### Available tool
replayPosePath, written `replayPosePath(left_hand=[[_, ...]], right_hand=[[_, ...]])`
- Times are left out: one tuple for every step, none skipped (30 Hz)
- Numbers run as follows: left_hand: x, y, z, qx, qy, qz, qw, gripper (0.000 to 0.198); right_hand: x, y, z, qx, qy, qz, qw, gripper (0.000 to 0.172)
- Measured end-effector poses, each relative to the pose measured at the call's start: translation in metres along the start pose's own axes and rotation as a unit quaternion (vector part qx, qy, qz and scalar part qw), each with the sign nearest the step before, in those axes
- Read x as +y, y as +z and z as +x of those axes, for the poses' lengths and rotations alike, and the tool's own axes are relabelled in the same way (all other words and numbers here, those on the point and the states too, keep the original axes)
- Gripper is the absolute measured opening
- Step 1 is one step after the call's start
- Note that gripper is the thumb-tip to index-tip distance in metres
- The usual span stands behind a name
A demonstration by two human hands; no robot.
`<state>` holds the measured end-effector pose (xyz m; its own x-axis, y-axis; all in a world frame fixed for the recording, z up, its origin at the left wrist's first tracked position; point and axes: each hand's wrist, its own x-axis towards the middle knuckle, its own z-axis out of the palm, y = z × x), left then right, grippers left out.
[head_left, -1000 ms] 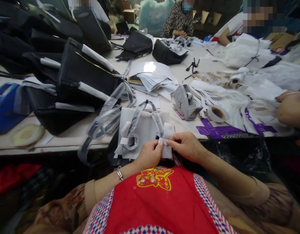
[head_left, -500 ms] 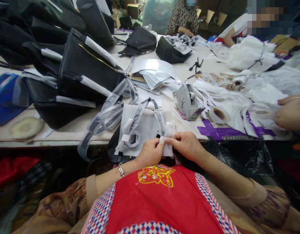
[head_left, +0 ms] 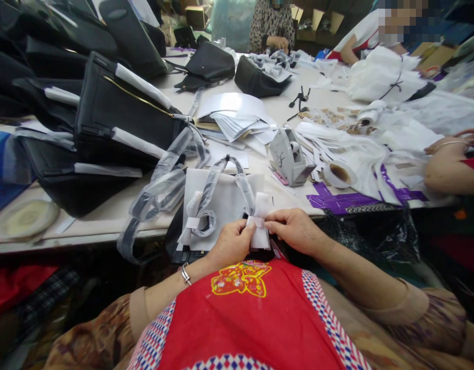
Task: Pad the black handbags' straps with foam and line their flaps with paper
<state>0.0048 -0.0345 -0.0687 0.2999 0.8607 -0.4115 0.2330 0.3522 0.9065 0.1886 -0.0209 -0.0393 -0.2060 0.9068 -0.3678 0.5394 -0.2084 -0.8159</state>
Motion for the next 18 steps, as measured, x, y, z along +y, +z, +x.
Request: replayPosePath(left_hand=[[0.0,-0.001,-0.001,-0.008,-0.002,-0.012,1.0,0.037],[-0.001,-0.002,-0.001,-0.019,0.0,-0.023,1.0,0.037],[-0.001,-0.003,-0.002,-0.029,0.005,-0.034,0.999,0.038],[-0.002,-0.005,-0.002,-0.038,0.012,-0.042,0.998,0.039],[-0.003,-0.006,-0.002,-0.045,0.019,-0.048,0.998,0.04],[-0.004,-0.007,-0.003,-0.052,0.023,-0.052,0.997,0.041],[-0.004,-0.008,-0.003,-0.058,0.025,-0.056,0.996,0.041],[-0.005,-0.009,-0.003,-0.061,0.026,-0.058,0.996,0.041],[-0.006,-0.01,-0.003,-0.065,0.027,-0.06,0.996,0.041],[-0.007,-0.01,-0.003,-0.068,0.028,-0.058,0.996,0.041],[-0.007,-0.01,-0.003,-0.069,0.03,-0.056,0.996,0.04],[-0.008,-0.01,-0.003,-0.068,0.031,-0.053,0.996,0.04],[-0.008,-0.009,-0.003,-0.065,0.032,-0.049,0.996,0.04],[-0.008,-0.008,-0.003,-0.061,0.033,-0.047,0.996,0.04],[-0.009,-0.007,-0.003,-0.06,0.035,-0.046,0.997,0.04],[-0.009,-0.007,-0.003,-0.062,0.037,-0.044,0.996,0.04],[-0.009,-0.006,-0.003,-0.065,0.04,-0.042,0.996,0.04],[-0.009,-0.005,-0.003,-0.069,0.041,-0.04,0.996,0.041]], right_hand=[[0.002,0.0,0.001,-0.007,-0.008,0.02,1.0,0.024],[0.004,-0.001,0.002,-0.016,-0.018,0.045,0.999,0.024],[0.007,-0.001,0.004,-0.025,-0.03,0.074,0.997,0.023],[0.011,-0.001,0.005,-0.034,-0.042,0.101,0.993,0.022],[0.014,-0.001,0.007,-0.042,-0.055,0.126,0.99,0.022],[0.017,-0.001,0.008,-0.048,-0.066,0.145,0.986,0.023],[0.019,-0.001,0.01,-0.052,-0.074,0.16,0.983,0.024],[0.02,0.0,0.011,-0.055,-0.08,0.17,0.981,0.024],[0.021,0.0,0.011,-0.056,-0.085,0.177,0.979,0.024],[0.021,0.001,0.011,-0.056,-0.09,0.179,0.978,0.024],[0.02,0.001,0.011,-0.054,-0.096,0.178,0.978,0.024],[0.019,0.002,0.011,-0.05,-0.103,0.173,0.978,0.024],[0.017,0.003,0.011,-0.043,-0.108,0.164,0.98,0.024],[0.017,0.005,0.011,-0.035,-0.113,0.15,0.982,0.024],[0.016,0.007,0.012,-0.024,-0.114,0.134,0.984,0.024],[0.016,0.009,0.013,-0.013,-0.114,0.116,0.987,0.024],[0.016,0.011,0.015,0.0,-0.114,0.097,0.989,0.023],[0.017,0.013,0.016,0.013,-0.112,0.081,0.99,0.023]])
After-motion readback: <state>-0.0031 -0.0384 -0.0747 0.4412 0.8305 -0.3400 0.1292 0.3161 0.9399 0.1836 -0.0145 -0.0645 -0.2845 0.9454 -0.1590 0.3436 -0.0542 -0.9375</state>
